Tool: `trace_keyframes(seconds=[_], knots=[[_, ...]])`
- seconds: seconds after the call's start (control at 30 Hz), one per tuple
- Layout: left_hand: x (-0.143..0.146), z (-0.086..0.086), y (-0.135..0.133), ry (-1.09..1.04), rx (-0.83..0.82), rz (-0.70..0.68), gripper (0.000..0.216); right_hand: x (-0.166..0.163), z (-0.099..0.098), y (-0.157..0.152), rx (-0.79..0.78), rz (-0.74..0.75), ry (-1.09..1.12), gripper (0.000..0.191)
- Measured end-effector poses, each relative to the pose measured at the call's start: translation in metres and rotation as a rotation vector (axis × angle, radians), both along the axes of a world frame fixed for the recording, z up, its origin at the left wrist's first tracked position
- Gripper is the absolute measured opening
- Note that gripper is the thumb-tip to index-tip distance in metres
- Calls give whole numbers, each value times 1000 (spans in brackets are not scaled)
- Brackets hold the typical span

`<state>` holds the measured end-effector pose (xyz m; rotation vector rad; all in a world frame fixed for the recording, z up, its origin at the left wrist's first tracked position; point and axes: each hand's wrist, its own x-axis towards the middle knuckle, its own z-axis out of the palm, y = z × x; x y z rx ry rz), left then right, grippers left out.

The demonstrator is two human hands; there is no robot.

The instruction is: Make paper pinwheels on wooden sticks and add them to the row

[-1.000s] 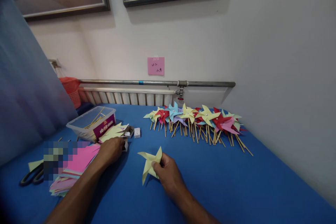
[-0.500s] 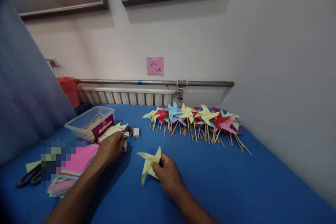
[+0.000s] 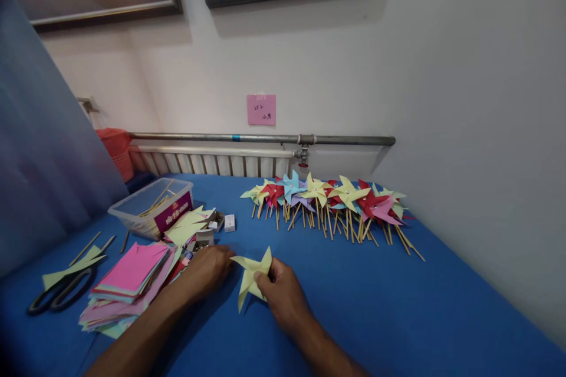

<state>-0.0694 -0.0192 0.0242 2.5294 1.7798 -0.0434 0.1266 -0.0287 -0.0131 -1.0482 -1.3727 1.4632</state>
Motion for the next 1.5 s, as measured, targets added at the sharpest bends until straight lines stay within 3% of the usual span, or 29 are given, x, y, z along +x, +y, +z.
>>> trace_keyframes(seconds=[0.57,1.13,1.5], knots=[[-1,-2,-1,-94,21,-21,35,0,0,0,-2,-5,-2,34],[-2,0,0,-23,28,10,26,0,-4,2,15,-13,-23,33],[-1,-3,3,-24,-1,18,32,0,-6,3,1,5,20,34]])
